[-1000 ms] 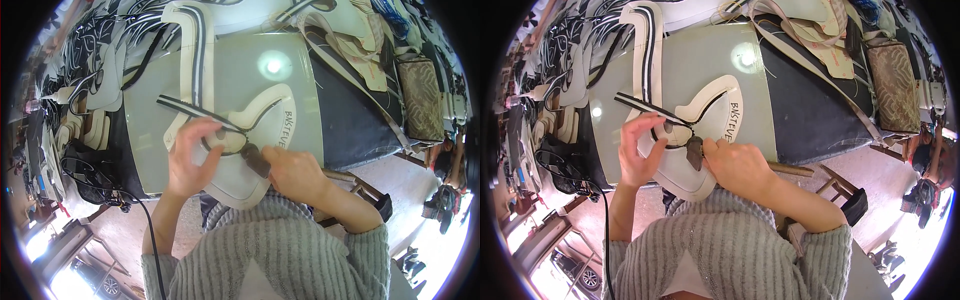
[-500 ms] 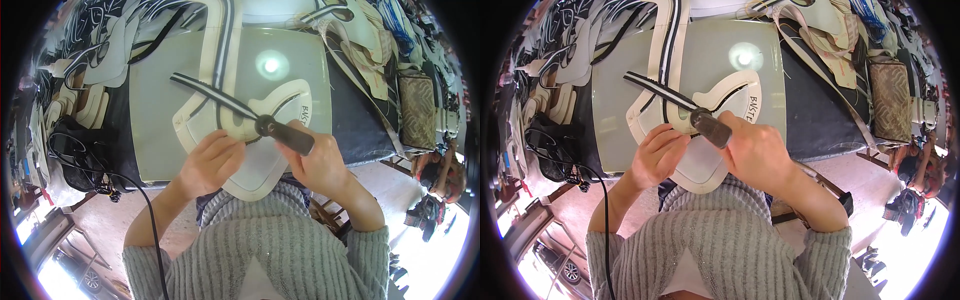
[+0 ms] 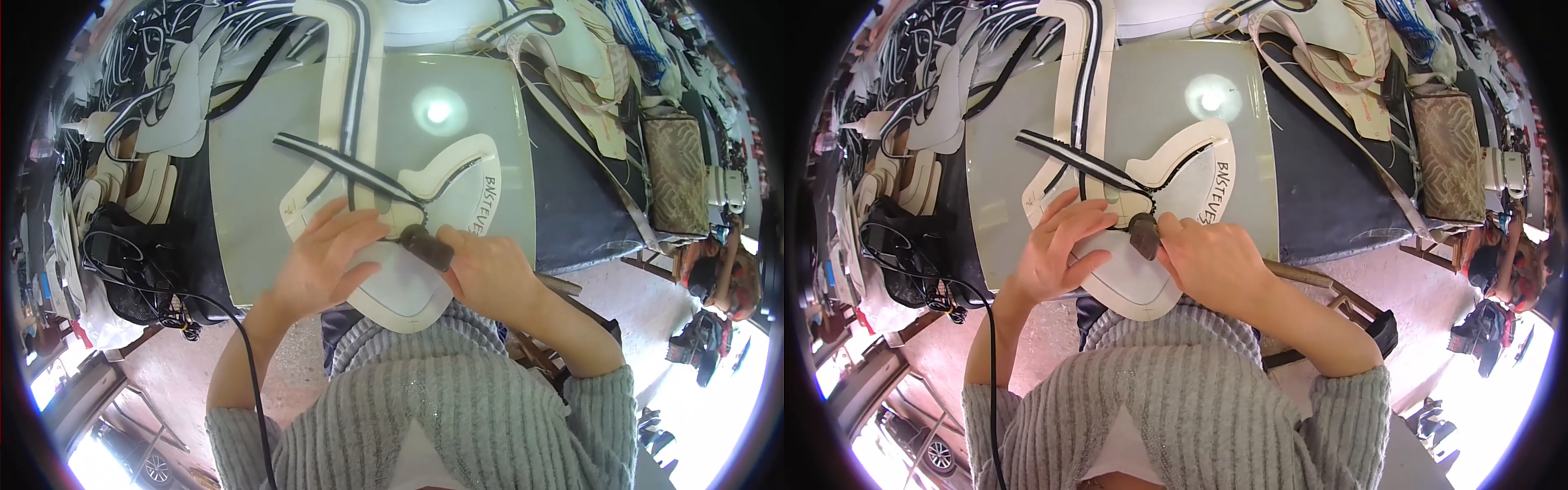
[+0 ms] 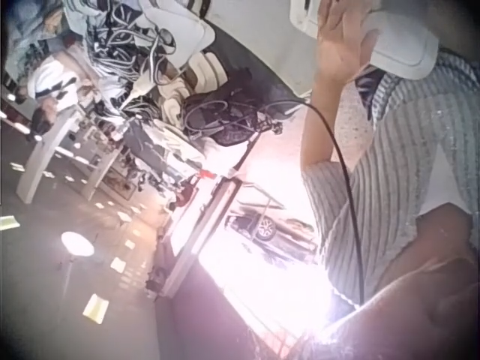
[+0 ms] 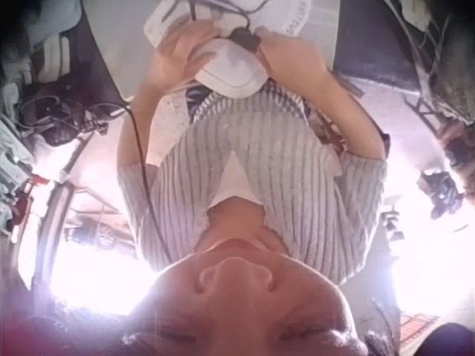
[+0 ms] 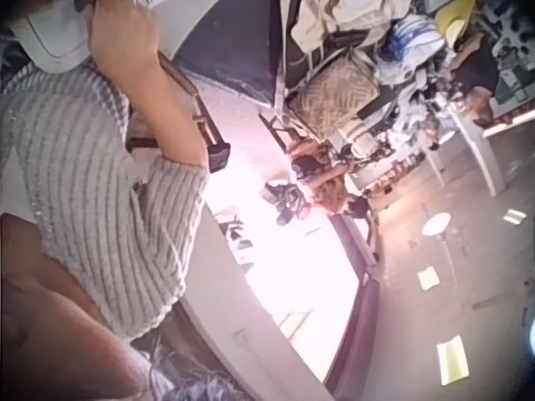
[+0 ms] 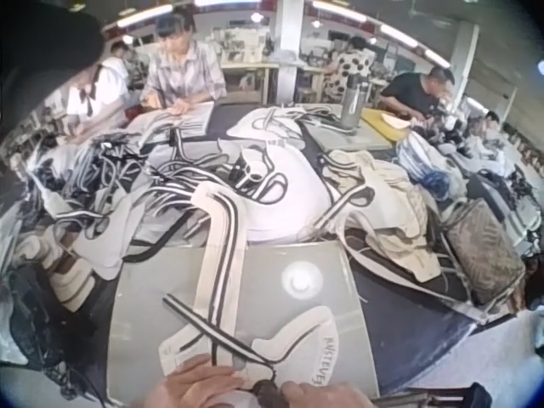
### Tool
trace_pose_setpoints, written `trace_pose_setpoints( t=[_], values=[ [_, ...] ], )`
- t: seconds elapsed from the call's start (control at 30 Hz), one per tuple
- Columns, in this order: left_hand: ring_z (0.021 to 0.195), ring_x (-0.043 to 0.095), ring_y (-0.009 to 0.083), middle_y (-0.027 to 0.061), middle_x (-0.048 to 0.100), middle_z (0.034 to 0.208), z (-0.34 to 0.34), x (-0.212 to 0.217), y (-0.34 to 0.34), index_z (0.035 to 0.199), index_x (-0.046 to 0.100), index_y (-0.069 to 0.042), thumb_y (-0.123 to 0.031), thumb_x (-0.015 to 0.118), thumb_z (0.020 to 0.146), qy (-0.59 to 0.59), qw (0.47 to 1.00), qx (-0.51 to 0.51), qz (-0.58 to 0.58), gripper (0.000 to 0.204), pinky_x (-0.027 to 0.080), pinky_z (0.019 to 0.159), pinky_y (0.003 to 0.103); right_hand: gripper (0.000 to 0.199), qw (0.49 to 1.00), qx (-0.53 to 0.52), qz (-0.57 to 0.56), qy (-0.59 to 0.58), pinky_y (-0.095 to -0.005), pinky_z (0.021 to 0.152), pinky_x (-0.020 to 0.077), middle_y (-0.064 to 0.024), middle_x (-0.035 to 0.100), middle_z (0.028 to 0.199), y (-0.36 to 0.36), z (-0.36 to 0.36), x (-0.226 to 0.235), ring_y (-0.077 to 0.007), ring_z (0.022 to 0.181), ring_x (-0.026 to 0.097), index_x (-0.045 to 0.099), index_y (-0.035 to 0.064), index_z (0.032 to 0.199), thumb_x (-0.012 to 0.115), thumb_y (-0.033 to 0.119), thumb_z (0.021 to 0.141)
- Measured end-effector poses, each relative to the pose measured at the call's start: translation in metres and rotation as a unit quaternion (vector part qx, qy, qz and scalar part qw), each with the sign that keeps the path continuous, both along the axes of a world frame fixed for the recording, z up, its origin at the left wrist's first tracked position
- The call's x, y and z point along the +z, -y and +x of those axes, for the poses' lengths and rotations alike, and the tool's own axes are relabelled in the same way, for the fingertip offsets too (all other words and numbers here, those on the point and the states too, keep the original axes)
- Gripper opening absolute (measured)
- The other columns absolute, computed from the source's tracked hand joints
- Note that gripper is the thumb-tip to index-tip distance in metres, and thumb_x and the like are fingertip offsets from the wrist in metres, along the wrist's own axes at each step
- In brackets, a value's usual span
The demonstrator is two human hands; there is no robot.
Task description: Using a small hammer to flatten and bond decorative strips onto a shoe upper component.
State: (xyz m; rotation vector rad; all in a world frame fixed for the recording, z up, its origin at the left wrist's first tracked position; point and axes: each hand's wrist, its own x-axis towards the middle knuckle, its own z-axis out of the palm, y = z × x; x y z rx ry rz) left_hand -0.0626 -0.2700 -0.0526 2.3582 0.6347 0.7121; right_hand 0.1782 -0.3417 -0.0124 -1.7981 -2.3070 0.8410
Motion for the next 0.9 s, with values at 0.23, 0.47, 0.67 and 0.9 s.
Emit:
trace_pose_setpoints(
  t=[0.23,0.47,0.67,0.9],
  values=[
    [0.105,0.063,0.0321,0.0130,0.067,0.111,0.021,-0.015,0.027,0.122,0.053,-0.002,0.000,0.072,0.082,0.005,0.997,0.073,0.017,0.044,0.042,0.105,0.054,0.025,0.977,-0.159,0.109,-0.086,-0.0442,0.053,0.0490,-0.0170,0.061,0.067,-0.012,0.038,0.016,-0.0373,0.061,0.063,0.065,0.0017,0.103,0.055,0.025,0.100],
    [0.096,0.065,0.0300,0.0114,0.068,0.108,0.071,-0.009,0.034,0.125,0.048,0.000,0.005,0.067,0.083,0.016,0.993,0.116,-0.020,0.046,0.041,0.103,0.050,0.025,0.970,-0.205,0.097,-0.089,-0.0460,0.054,0.0488,-0.0197,0.063,0.070,0.002,0.059,-0.001,-0.0393,0.061,0.063,0.064,0.0012,0.096,0.057,0.025,0.099],
    [0.092,0.066,0.0248,0.0072,0.072,0.098,0.057,-0.019,0.020,0.113,0.059,-0.001,0.005,0.073,0.080,0.019,0.996,0.038,0.084,0.036,0.048,0.096,0.047,0.022,0.980,-0.181,0.068,-0.041,-0.0482,0.055,0.0500,-0.0195,0.063,0.067,0.007,0.050,-0.002,-0.0409,0.062,0.063,0.060,0.0009,0.096,0.057,0.022,0.097],
    [0.088,0.067,0.0252,0.0091,0.072,0.097,0.059,-0.016,0.022,0.099,0.065,0.000,0.007,0.074,0.078,0.025,0.990,0.029,0.138,0.023,0.054,0.087,0.045,0.020,0.991,-0.059,0.117,-0.008,-0.0413,0.052,0.0515,-0.0127,0.062,0.066,0.008,0.031,0.007,-0.0311,0.058,0.066,0.052,0.0027,0.088,0.058,0.020,0.095]
  ],
)
